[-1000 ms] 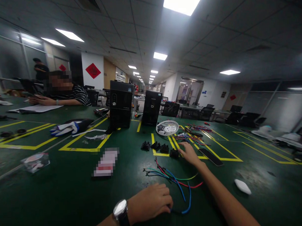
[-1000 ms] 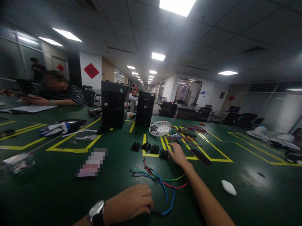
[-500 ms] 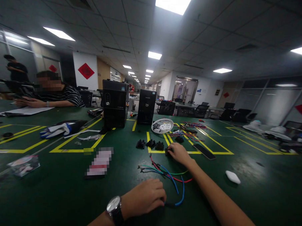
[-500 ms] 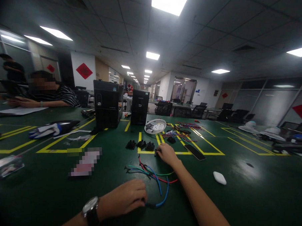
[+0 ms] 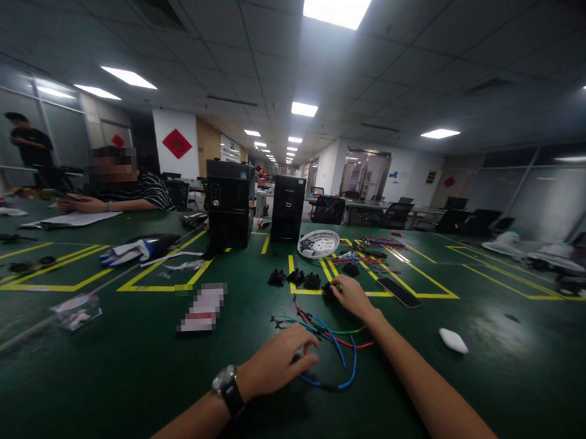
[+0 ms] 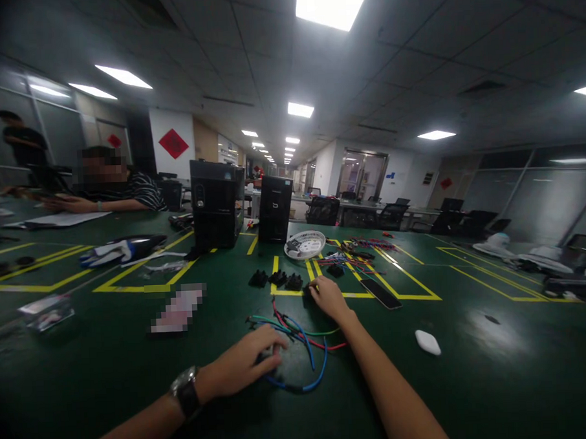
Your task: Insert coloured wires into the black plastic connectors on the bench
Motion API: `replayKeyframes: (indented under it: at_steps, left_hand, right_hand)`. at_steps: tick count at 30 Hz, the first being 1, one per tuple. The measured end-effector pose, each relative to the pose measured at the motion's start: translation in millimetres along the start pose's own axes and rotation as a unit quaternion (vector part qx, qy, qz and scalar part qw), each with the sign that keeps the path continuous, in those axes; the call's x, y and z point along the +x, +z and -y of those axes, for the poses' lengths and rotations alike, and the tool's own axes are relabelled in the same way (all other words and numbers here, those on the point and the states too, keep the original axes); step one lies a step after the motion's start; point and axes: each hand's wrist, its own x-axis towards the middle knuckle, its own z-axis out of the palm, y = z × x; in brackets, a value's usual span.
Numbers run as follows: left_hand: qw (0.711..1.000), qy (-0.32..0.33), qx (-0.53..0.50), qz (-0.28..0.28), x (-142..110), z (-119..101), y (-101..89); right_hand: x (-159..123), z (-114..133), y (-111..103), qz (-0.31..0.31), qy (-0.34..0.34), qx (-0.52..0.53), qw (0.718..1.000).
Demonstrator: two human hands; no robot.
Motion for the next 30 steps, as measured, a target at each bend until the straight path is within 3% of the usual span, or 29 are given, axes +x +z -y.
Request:
replayKeyframes:
  at_steps: [3,5,7,9,10,12,14,16,19,22,27,30]
  left_hand:
    - [0.974,-0.105,-0.122,-0.161,14.4,12.9,-4.7]
    - [0.917,-0.188,-0.258,-0.239,26.5,21.1,-8.9]
    - [0.839,-0.244,-0.419,-0.246,36.5,24.7,-12.8]
    - [0.768,-0.248,-0.549,-0.217,42.2,23.5,-15.3]
    - [0.744,-0.236,-0.586,-0.217,43.3,21.9,-15.6]
    - [0.726,-0.216,-0.596,-0.267,42.7,19.4,-14.9]
    - [0.738,-0.220,-0.547,-0.329,39.3,19.8,-13.2]
    - [0.772,-0.240,-0.474,-0.349,34.8,23.2,-12.1]
    - [0.834,-0.247,-0.369,-0.329,29.0,29.9,-12.0]
    - [0.869,-0.224,-0.318,-0.305,25.7,33.7,-12.5]
    - [0.874,-0.229,-0.322,-0.282,23.0,36.4,-12.5]
    - [0.869,-0.229,-0.373,-0.231,21.0,37.3,-16.0]
  right_hand:
    - [1.4,22.7,-13.1,-0.059,0.010,0.096,0.994]
    - [-1.2,51.8,-20.1,-0.096,-0.007,0.183,0.978]
    - [-7.1,86.4,-23.5,-0.112,-0.052,0.241,0.963]
    - [-14.1,116.8,-22.9,-0.114,-0.101,0.279,0.948]
    - [-17.2,127.9,-21.2,-0.116,-0.122,0.288,0.943]
    - [-21.5,140.4,-16.5,-0.120,-0.149,0.282,0.940]
    - [-23.4,142.9,-12.4,-0.110,-0.159,0.238,0.952]
    - [-24.1,142.4,-11.1,-0.067,-0.153,0.152,0.974]
    - [-24.8,146.0,-15.2,0.019,-0.111,-0.020,0.993]
    - [-25.2,153.4,-21.3,0.069,-0.089,-0.127,0.985]
    - [-27.2,153.1,-24.9,0.108,-0.127,-0.162,0.973]
    - [-28.7,145.4,-27.2,0.130,-0.185,-0.133,0.965]
